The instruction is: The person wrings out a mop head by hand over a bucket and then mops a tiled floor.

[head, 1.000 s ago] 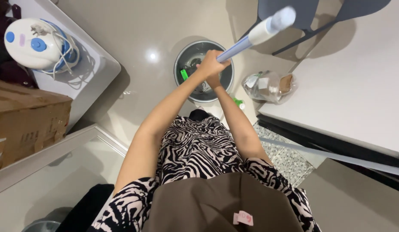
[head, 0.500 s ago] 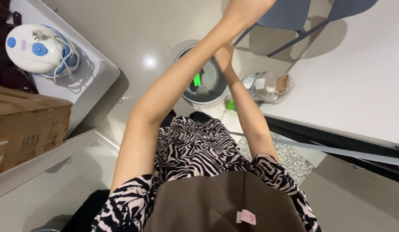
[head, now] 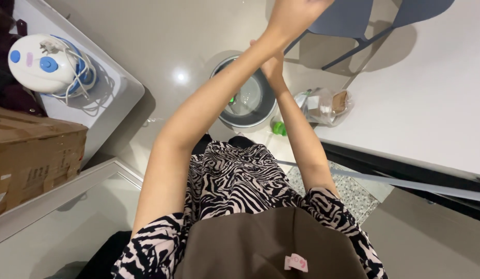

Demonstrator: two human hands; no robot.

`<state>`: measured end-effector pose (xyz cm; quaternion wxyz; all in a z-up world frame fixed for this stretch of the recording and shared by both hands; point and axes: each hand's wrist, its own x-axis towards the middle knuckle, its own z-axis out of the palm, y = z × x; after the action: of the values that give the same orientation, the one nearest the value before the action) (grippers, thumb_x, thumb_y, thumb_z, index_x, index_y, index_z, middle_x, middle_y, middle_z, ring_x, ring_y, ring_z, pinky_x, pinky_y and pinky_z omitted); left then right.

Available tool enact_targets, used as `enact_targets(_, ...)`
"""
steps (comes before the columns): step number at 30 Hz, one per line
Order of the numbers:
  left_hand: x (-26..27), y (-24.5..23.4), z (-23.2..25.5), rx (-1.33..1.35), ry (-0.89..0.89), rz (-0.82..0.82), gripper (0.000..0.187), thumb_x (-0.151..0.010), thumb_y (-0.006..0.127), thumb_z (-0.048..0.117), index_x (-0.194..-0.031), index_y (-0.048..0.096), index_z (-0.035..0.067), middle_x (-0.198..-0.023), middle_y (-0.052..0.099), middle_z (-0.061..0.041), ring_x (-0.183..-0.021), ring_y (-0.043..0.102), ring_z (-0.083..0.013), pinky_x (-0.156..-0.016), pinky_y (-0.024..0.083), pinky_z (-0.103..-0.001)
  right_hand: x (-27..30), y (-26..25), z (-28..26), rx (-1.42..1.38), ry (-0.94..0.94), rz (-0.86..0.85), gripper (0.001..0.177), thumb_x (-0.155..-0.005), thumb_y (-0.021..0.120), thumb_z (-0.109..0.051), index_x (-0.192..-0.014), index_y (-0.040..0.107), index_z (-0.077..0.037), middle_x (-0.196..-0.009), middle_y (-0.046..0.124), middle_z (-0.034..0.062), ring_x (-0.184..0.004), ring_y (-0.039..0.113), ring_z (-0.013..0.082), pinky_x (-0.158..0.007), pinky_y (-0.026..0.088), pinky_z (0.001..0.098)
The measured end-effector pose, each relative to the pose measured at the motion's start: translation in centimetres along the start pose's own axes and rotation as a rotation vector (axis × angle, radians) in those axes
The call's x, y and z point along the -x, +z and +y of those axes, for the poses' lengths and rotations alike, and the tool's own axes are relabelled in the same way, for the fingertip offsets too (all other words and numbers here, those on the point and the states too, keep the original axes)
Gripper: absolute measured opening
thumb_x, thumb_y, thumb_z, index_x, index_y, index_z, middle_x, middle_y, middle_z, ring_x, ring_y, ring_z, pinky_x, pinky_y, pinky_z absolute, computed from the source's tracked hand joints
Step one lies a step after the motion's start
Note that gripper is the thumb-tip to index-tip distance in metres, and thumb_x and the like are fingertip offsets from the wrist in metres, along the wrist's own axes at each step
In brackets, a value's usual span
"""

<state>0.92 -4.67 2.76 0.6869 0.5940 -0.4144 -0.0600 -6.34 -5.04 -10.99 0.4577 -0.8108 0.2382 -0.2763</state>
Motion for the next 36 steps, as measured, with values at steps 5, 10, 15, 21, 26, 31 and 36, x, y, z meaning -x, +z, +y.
enact_targets(5,5.6,-2.5,-3.8,0.072,-0.114,-0.136,0.023,-0.078,0.069,0.025,-0.076,0.067,0.002,-0.056,0.057,-0.004,-0.053,0.05,-0.0082,-0.05,0.044,-0.028,1.8,2.3,5.6,-0.135,-0.013,-0.092,0.027,-0.086,0.071,-0.021,-0.097,0.059,0.001,-0.085,0.062,0.0086,-0.08,0.059,0.0155,-0.072,0.049,0.032)
enact_targets(10,9.6,-5.1,-5.3,-0.1,-0.414,-0.355,0.024,-0.076,0.066,0.024,-0.071,0.063,0.0,-0.055,0.056,-0.014,-0.051,0.051,-0.0203,-0.053,0.045,-0.033,5.8,6.3,14.1,-0.336,-0.027,-0.12,0.038,-0.093,0.059,-0.014,-0.126,0.044,-0.001,-0.12,0.055,0.0107,-0.115,0.053,0.018,-0.096,0.046,0.0331)
enact_targets(15,12.6,-6.2,-5.7,-0.233,-0.402,-0.409,0.019,-0.071,0.062,0.021,-0.071,0.062,0.002,-0.064,0.059,-0.019,-0.059,0.057,-0.0363,-0.058,0.047,-0.038,8.3,9.8,20.3,-0.29,-0.009,-0.062,0.043,-0.091,0.057,-0.011,-0.13,0.039,-0.001,-0.127,0.05,0.0126,-0.122,0.048,0.0228,-0.103,0.039,0.0351)
enact_targets(21,13.0,-6.4,-5.8,-0.229,-0.437,-0.434,0.022,-0.073,0.062,0.021,-0.075,0.061,-0.001,-0.066,0.058,-0.023,-0.063,0.054,-0.0418,-0.059,0.047,-0.042,8.1,8.7,20.5,-0.101,-0.045,-0.071,0.052,-0.081,0.067,-0.014,-0.122,0.041,0.003,-0.116,0.054,0.0153,-0.112,0.054,0.0258,-0.093,0.044,0.0373)
enact_targets(26,7.2,-4.9,-3.5,-0.241,-0.367,-0.259,0.03,-0.073,0.062,0.027,-0.066,0.06,-0.002,-0.059,0.057,-0.021,-0.057,0.058,-0.035,-0.057,0.046,-0.042,3.3,4.2,12.8,-0.082,-0.06,-0.128,0.043,-0.088,0.063,-0.015,-0.124,0.048,0.003,-0.121,0.057,0.017,-0.116,0.055,0.027,-0.097,0.043,0.0377)
enact_targets(31,1.4,-3.9,1.0,-0.141,-0.329,-0.17,0.031,-0.076,0.063,0.026,-0.065,0.056,-0.002,-0.052,0.048,-0.016,-0.048,0.045,-0.0276,-0.051,0.042,-0.039,-1.1,0.6,5.8,0.218,-0.23,-0.041,0.039,-0.082,0.071,-0.022,-0.111,0.059,0.001,-0.109,0.064,0.019,-0.106,0.059,0.0331,-0.091,0.045,0.0402)
enact_targets(36,0.3,-3.1,3.9,0.028,-0.104,-0.098,0.022,-0.079,0.063,0.018,-0.079,0.051,-0.001,-0.062,0.051,-0.01,-0.056,0.049,-0.0207,-0.057,0.044,-0.034,-1.2,-0.4,3.1,0.209,-0.178,0.029,0.026,-0.081,0.067,-0.02,-0.098,0.065,-0.001,-0.093,0.068,0.0169,-0.095,0.063,0.0315,-0.08,0.048,0.0397)
